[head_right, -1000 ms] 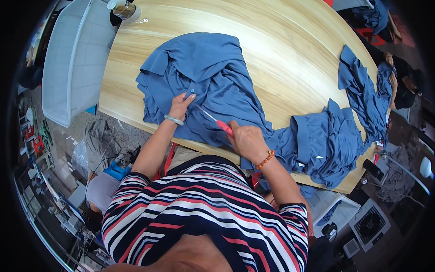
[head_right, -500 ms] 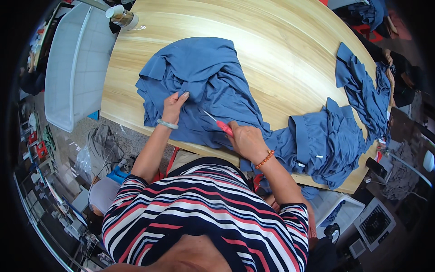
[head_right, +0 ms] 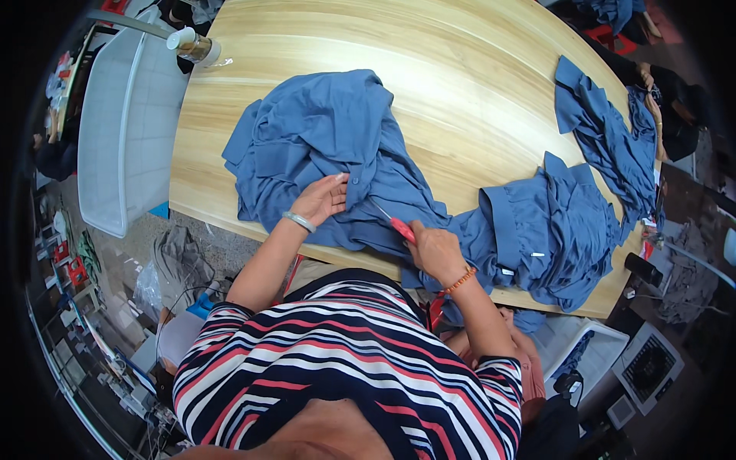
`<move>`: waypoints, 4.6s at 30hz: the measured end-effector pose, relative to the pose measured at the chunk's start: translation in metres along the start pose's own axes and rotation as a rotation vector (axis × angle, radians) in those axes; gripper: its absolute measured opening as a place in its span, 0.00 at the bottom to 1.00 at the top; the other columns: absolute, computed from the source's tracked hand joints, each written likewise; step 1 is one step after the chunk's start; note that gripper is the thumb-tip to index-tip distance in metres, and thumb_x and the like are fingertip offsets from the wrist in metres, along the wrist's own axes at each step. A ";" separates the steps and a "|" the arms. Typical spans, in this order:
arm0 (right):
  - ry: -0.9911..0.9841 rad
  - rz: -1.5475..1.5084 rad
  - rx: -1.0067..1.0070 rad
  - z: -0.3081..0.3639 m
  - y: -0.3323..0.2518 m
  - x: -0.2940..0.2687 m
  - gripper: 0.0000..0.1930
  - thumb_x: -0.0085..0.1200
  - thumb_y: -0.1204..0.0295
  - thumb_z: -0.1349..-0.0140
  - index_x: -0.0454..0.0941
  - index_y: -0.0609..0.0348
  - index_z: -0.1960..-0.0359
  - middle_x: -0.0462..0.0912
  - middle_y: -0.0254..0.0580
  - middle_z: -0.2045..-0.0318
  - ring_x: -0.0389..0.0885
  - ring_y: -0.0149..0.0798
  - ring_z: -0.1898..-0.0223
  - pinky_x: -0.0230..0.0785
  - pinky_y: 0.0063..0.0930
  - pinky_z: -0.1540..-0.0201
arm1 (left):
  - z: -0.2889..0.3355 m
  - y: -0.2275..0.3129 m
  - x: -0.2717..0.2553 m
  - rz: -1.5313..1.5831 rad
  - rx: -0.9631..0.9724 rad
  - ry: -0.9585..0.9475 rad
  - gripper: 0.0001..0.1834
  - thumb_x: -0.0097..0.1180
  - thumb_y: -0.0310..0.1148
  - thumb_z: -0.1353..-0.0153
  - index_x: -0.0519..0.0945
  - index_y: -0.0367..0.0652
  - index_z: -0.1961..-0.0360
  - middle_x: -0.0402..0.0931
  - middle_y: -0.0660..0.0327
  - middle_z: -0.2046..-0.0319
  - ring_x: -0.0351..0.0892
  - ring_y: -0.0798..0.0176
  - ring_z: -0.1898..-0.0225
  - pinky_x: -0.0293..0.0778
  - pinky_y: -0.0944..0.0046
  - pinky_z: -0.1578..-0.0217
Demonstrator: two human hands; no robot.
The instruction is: Cutting blue fabric into smaller pieces using scissors on a wooden table.
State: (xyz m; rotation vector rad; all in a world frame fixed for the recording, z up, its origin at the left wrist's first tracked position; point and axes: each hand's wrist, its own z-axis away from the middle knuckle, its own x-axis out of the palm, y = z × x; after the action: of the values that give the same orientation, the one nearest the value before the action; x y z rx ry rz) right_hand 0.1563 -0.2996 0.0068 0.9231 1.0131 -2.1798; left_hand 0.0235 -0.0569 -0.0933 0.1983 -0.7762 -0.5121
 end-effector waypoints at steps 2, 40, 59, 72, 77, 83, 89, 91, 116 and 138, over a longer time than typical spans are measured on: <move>-0.018 -0.011 0.080 0.013 -0.002 -0.011 0.13 0.54 0.64 0.41 0.72 0.57 0.58 0.80 0.52 0.77 0.80 0.54 0.73 0.71 0.46 0.71 | -0.009 -0.007 -0.003 0.082 0.047 -0.010 0.18 0.52 0.44 0.34 0.74 0.44 0.50 0.79 0.60 0.58 0.78 0.65 0.57 0.73 0.63 0.57; 0.462 0.577 0.858 0.184 0.363 0.008 0.25 0.48 0.53 0.38 0.78 0.64 0.52 0.81 0.62 0.61 0.80 0.60 0.60 0.71 0.48 0.56 | 0.025 -0.059 0.213 -0.822 0.965 -0.637 0.03 0.59 0.31 0.44 0.83 0.46 0.70 0.80 0.64 0.65 0.77 0.62 0.56 0.66 0.59 0.52; 0.195 -0.139 0.005 -0.034 0.004 0.037 0.18 0.58 0.72 0.46 0.74 0.51 0.51 0.75 0.43 0.48 0.80 0.54 0.59 0.74 0.41 0.59 | 0.018 0.107 -0.193 -1.336 0.666 1.108 0.22 0.65 0.40 0.50 0.77 0.40 0.56 0.77 0.49 0.59 0.75 0.49 0.57 0.71 0.55 0.55; 0.390 -0.463 0.269 -0.002 0.099 -0.034 0.19 0.60 0.70 0.49 0.76 0.55 0.54 0.81 0.52 0.60 0.80 0.52 0.58 0.72 0.37 0.56 | 0.051 0.246 -0.249 -0.116 0.760 0.597 0.16 0.57 0.26 0.40 0.71 0.41 0.51 0.77 0.61 0.65 0.77 0.67 0.70 0.72 0.70 0.73; 0.665 -0.119 0.531 -0.001 0.111 -0.039 0.14 0.56 0.68 0.43 0.75 0.54 0.54 0.80 0.52 0.63 0.78 0.57 0.59 0.70 0.43 0.59 | -0.026 0.187 -0.127 -0.457 1.020 0.341 0.27 0.59 0.27 0.41 0.66 0.36 0.41 0.73 0.50 0.51 0.75 0.53 0.48 0.72 0.61 0.47; 0.467 -0.236 0.406 -0.018 0.038 -0.034 0.12 0.55 0.65 0.40 0.74 0.54 0.56 0.80 0.55 0.66 0.78 0.60 0.62 0.69 0.48 0.63 | -0.026 0.090 -0.047 -1.443 1.216 0.413 0.23 0.60 0.29 0.45 0.74 0.42 0.46 0.72 0.54 0.44 0.70 0.52 0.42 0.66 0.59 0.44; 0.294 -0.243 0.243 -0.048 -0.011 -0.037 0.14 0.55 0.65 0.40 0.73 0.51 0.53 0.80 0.56 0.70 0.79 0.60 0.64 0.70 0.46 0.64 | -0.065 0.091 -0.018 -1.751 1.129 0.390 0.32 0.60 0.39 0.44 0.67 0.48 0.38 0.58 0.55 0.34 0.54 0.47 0.33 0.52 0.44 0.36; 0.267 -0.196 0.232 -0.060 -0.024 -0.040 0.14 0.55 0.65 0.40 0.73 0.52 0.53 0.81 0.54 0.68 0.79 0.58 0.64 0.71 0.46 0.64 | -0.075 0.089 -0.021 -1.829 1.089 0.381 0.33 0.60 0.41 0.44 0.66 0.50 0.37 0.55 0.55 0.33 0.51 0.47 0.31 0.49 0.42 0.36; 0.016 -0.037 0.004 -0.105 -0.034 -0.059 0.12 0.56 0.63 0.42 0.74 0.56 0.61 0.80 0.54 0.76 0.79 0.57 0.71 0.70 0.48 0.68 | -0.067 0.075 -0.042 -1.932 0.995 0.331 0.42 0.61 0.47 0.46 0.58 0.54 0.32 0.48 0.59 0.30 0.42 0.48 0.29 0.37 0.36 0.34; -0.001 0.152 -0.089 -0.166 -0.098 -0.044 0.16 0.58 0.60 0.44 0.73 0.60 0.65 0.79 0.53 0.79 0.80 0.55 0.73 0.72 0.46 0.70 | -0.034 0.046 -0.076 -1.940 0.873 0.527 0.37 0.58 0.51 0.47 0.65 0.55 0.36 0.52 0.65 0.31 0.42 0.46 0.29 0.33 0.18 0.43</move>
State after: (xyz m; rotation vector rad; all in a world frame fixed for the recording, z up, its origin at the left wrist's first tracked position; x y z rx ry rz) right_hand 0.1705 -0.1029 0.0026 0.9264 0.9975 -1.9933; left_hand 0.0187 0.0207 -0.1479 1.9119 0.0185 -1.7887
